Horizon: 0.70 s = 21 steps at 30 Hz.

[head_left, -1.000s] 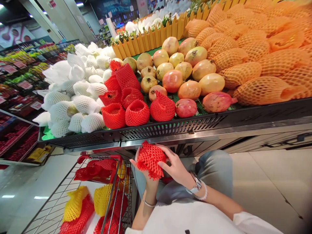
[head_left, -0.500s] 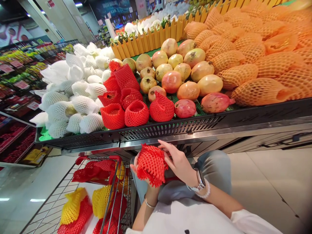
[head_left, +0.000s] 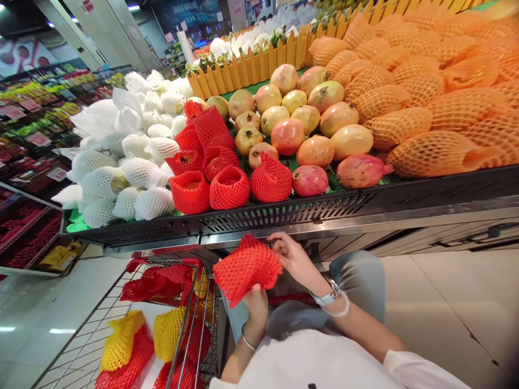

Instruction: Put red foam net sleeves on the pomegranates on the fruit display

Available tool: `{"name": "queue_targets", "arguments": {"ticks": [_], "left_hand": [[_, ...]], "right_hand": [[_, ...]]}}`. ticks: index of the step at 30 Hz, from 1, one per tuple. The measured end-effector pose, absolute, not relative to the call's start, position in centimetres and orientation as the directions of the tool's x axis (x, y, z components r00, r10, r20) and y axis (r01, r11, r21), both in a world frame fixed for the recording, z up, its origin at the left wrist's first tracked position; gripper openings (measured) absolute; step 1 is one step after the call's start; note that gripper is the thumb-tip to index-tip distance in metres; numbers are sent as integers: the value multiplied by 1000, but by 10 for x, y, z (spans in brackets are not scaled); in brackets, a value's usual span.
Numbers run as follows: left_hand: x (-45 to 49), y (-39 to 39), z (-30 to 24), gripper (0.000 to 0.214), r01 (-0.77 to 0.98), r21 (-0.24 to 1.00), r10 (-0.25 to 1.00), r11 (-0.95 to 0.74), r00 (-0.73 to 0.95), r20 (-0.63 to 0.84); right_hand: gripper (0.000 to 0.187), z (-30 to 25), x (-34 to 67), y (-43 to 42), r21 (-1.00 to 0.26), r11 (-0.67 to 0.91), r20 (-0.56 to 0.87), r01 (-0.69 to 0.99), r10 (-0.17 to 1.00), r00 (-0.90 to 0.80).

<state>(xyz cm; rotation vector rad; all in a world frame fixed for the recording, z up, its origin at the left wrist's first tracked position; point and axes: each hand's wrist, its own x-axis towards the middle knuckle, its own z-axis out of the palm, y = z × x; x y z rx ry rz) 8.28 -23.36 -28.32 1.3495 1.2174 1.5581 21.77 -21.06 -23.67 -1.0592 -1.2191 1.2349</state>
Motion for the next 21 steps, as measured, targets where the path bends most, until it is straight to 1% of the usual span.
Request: {"name": "queue_targets", "arguments": {"ticks": [1,2,3,4,5,6,7,9,11,12,15,17,18,20,21], "left_hand": [[83,-234,-285,62,-39,957,928,-288,-258,269],[83,-235,-285,67,-141,948,914,-286,-336,226],[83,-236,-285,67,-230,933,901,-277,-399,169],[83,-236,-284,64,-290,920,891,-263,-438,117],[82,-237,-282,60,-312,917,883,-249,-462,83],[82,-238,-280,57,-315,919,880,-237,-471,65],[82,-239,-278,54,-306,924,880,-228,-471,61],[82,-241,-275,52,-283,937,893,-204,-447,60],[82,-242,-271,53,-278,946,915,-165,-401,41],[81,-242,-270,54,-282,949,927,-140,-374,26],[75,-239,-262,61,-280,956,958,-86,-286,2],[69,-236,-256,65,-285,955,966,-86,-257,11],[67,-235,-253,68,-308,947,967,-88,-255,7],[64,-232,-247,71,-394,916,964,-76,-265,-34],[64,-232,-244,71,-440,896,961,-64,-271,-64]], "right_hand": [[28,-240,218,-211,-992,55,63,-115,995,-72],[29,-241,217,-213,-990,60,66,-129,997,-50],[29,-242,217,-215,-987,92,92,-134,996,11],[31,-241,215,-219,-981,145,135,-129,987,84],[34,-239,213,-223,-972,209,193,-109,971,140],[38,-237,210,-227,-959,274,261,-70,953,154],[46,-234,206,-230,-943,333,329,-18,937,119],[66,-231,197,-235,-903,422,421,85,907,-24],[80,-230,189,-235,-874,464,454,142,885,-101],[83,-230,187,-234,-867,475,462,153,880,-111],[78,-231,190,-230,-860,490,464,144,868,-178],[63,-230,196,-228,-857,501,471,124,857,-210],[54,-231,198,-227,-846,517,495,128,852,-169],[40,-234,199,-226,-815,556,564,163,826,-1],[36,-237,198,-226,-802,573,591,168,802,87]]}}
